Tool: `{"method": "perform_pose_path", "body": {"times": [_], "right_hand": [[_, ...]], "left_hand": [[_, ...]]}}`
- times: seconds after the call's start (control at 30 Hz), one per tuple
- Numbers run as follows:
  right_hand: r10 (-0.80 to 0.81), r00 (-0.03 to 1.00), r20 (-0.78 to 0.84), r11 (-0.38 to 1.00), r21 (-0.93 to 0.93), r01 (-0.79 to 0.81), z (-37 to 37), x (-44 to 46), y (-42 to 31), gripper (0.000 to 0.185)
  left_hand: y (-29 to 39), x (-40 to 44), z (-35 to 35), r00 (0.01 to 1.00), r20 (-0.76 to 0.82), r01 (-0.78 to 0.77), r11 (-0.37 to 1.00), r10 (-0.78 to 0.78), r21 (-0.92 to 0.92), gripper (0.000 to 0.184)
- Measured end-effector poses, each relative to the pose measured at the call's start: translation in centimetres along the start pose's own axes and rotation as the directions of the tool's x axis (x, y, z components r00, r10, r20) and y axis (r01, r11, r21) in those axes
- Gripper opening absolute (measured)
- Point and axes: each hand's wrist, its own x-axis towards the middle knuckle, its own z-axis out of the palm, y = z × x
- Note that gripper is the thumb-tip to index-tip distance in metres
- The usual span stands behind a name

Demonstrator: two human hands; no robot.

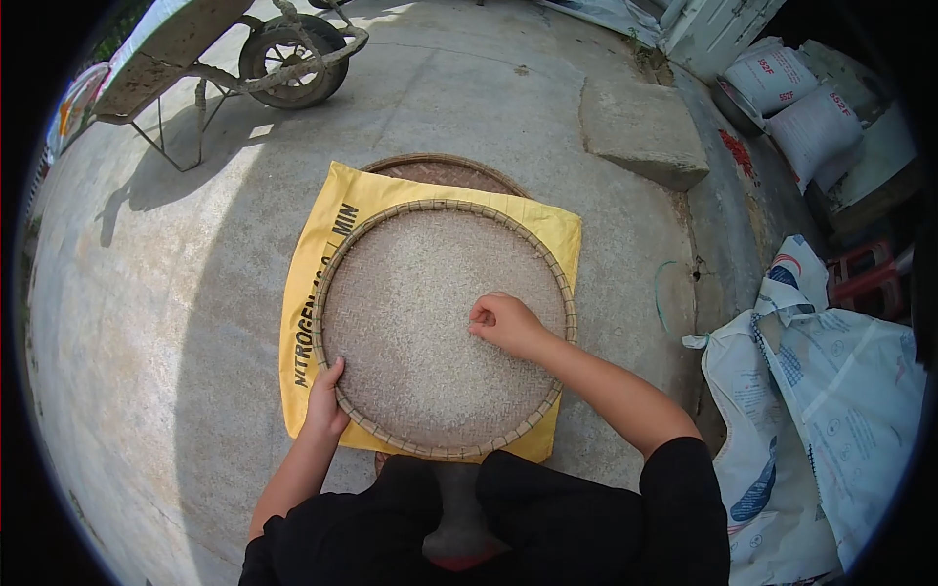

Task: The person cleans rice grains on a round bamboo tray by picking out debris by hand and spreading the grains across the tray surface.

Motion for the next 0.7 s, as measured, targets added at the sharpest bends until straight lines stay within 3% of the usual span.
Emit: {"method": "perform_pose_path", "body": {"times": [0.07, 0.5, 0.6, 0.7], "right_hand": [[0.011, 1.0, -0.016, 0.99, -0.142, -0.013, -0.1, -0.4, -0.8, 0.022], [-0.112, 0.989, -0.098, 0.937, -0.343, 0.072, 0.4, 0.1, -5.0, 0.034], [-0.109, 0.994, -0.011, 0.931, -0.351, 0.098, 1.2, -0.2, -5.2, 0.039], [-0.191, 0.974, 0.124, 0.897, -0.38, 0.225, 2.2, -0.9, -5.1, 0.037]], "left_hand": [[-0.3, -0.2, -0.3, 1.0, 0.001, -0.011, 1.0, 0.011, -0.006, 0.047], [-0.2, -1.6, 1.8, 0.998, 0.055, 0.017, 0.999, -0.015, -0.039, 0.041], [-0.2, -2.1, 3.0, 0.997, 0.075, 0.017, 0.999, -0.015, -0.034, 0.041], [-0.3, -2.1, 3.1, 0.998, 0.066, 0.018, 0.999, -0.017, -0.027, 0.041]]}}
